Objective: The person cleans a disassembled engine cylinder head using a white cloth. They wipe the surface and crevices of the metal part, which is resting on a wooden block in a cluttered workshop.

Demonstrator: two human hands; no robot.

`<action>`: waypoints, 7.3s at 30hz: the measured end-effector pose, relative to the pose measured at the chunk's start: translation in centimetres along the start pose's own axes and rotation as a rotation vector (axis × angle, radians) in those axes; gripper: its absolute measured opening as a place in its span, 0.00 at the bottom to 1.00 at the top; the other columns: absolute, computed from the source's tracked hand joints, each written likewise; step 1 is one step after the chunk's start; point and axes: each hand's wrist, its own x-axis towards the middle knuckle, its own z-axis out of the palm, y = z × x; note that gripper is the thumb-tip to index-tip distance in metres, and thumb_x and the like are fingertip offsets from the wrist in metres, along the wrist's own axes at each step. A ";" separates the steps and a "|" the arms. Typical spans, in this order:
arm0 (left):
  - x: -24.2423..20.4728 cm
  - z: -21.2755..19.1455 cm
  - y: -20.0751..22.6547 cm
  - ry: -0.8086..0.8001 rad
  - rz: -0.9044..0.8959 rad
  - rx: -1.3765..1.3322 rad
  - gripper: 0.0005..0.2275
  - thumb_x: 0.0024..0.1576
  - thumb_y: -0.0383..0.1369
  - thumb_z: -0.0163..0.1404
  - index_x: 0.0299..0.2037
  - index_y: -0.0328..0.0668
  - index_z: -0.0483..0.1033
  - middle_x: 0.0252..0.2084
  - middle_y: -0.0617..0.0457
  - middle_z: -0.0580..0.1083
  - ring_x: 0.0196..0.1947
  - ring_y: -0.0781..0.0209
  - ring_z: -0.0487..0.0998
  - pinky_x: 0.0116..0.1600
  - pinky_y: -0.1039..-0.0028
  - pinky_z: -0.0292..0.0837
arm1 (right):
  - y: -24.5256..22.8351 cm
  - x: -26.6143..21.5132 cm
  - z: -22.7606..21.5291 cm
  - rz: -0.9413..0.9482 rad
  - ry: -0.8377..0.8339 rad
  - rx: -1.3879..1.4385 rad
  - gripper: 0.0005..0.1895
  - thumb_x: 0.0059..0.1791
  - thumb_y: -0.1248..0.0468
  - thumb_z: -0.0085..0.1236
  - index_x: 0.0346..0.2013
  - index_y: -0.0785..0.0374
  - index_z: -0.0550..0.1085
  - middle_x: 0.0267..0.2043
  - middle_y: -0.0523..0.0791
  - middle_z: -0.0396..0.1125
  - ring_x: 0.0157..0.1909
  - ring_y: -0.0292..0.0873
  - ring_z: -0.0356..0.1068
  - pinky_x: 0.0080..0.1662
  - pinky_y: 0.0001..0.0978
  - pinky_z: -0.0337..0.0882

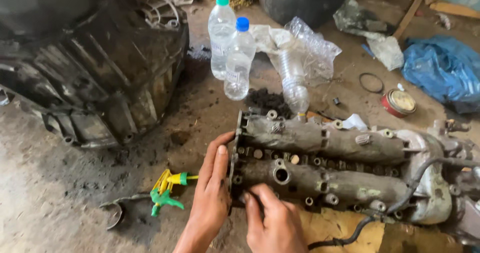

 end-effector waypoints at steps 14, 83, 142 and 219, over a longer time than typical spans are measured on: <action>-0.4 -0.4 -0.5 0.021 0.085 0.142 0.19 0.68 0.40 0.33 0.61 0.41 0.70 0.58 0.49 0.74 0.60 0.62 0.69 0.64 0.74 0.60 | 1.1 -1.4 0.7 0.388 -0.001 0.256 0.10 0.52 0.61 0.54 0.37 0.64 0.80 0.22 0.37 0.71 0.27 0.27 0.67 0.30 0.26 0.66; 0.3 -0.2 -1.1 0.031 0.193 0.151 0.19 0.68 0.40 0.34 0.60 0.40 0.71 0.59 0.50 0.74 0.60 0.62 0.70 0.64 0.75 0.61 | -1.8 -2.2 2.4 -0.157 0.299 -0.245 0.09 0.51 0.65 0.54 0.45 0.60 0.77 0.32 0.52 0.76 0.34 0.52 0.80 0.34 0.42 0.76; 0.1 -0.6 -2.1 0.124 0.207 0.270 0.17 0.67 0.40 0.37 0.60 0.43 0.73 0.63 0.48 0.71 0.66 0.54 0.68 0.68 0.68 0.59 | -1.5 13.7 -10.8 -0.817 -0.860 -0.582 0.12 0.47 0.62 0.60 0.45 0.58 0.80 0.37 0.45 0.64 0.44 0.48 0.68 0.43 0.39 0.69; 0.0 0.1 -0.6 0.066 0.109 0.137 0.19 0.67 0.40 0.35 0.60 0.39 0.72 0.65 0.50 0.72 0.65 0.61 0.69 0.67 0.72 0.58 | 7.9 7.1 -15.0 0.841 -0.007 0.107 0.11 0.47 0.60 0.64 0.30 0.66 0.77 0.21 0.40 0.63 0.23 0.34 0.61 0.28 0.30 0.65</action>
